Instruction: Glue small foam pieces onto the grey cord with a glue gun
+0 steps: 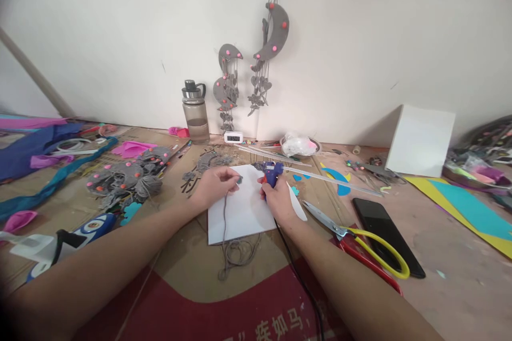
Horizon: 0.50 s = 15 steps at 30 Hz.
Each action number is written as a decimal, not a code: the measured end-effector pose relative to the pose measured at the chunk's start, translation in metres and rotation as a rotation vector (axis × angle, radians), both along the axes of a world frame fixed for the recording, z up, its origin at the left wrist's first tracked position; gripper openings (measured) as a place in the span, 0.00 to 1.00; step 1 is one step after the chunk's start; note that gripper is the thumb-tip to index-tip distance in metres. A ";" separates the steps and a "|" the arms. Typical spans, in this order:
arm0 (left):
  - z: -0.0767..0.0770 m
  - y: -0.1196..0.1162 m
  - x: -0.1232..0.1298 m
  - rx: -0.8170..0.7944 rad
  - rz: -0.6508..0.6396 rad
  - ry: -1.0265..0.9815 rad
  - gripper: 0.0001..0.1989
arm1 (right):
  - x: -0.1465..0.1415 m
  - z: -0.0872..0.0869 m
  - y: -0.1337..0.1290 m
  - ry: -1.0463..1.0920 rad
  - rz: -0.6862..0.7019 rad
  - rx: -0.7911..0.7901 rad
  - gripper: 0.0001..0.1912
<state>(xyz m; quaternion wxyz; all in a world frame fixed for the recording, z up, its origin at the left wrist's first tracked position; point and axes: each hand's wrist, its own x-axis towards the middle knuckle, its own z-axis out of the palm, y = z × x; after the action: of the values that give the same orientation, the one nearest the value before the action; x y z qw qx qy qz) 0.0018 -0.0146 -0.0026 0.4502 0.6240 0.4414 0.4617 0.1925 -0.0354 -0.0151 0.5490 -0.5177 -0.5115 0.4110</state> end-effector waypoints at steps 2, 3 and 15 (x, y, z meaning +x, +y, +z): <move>0.001 0.015 -0.009 -0.047 0.140 -0.023 0.07 | -0.001 0.000 0.000 0.008 -0.002 0.001 0.13; 0.000 0.022 -0.013 -0.075 0.169 -0.022 0.07 | -0.001 0.000 -0.001 0.010 -0.004 0.000 0.13; 0.029 0.038 -0.027 0.094 0.212 -0.564 0.14 | -0.003 0.003 -0.002 0.000 -0.016 0.013 0.13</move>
<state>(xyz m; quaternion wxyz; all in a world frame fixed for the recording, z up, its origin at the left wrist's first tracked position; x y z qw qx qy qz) -0.0253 0.0233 0.0262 0.4749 0.4417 0.3396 0.6811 0.1891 -0.0376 -0.0125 0.5557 -0.5182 -0.5100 0.4031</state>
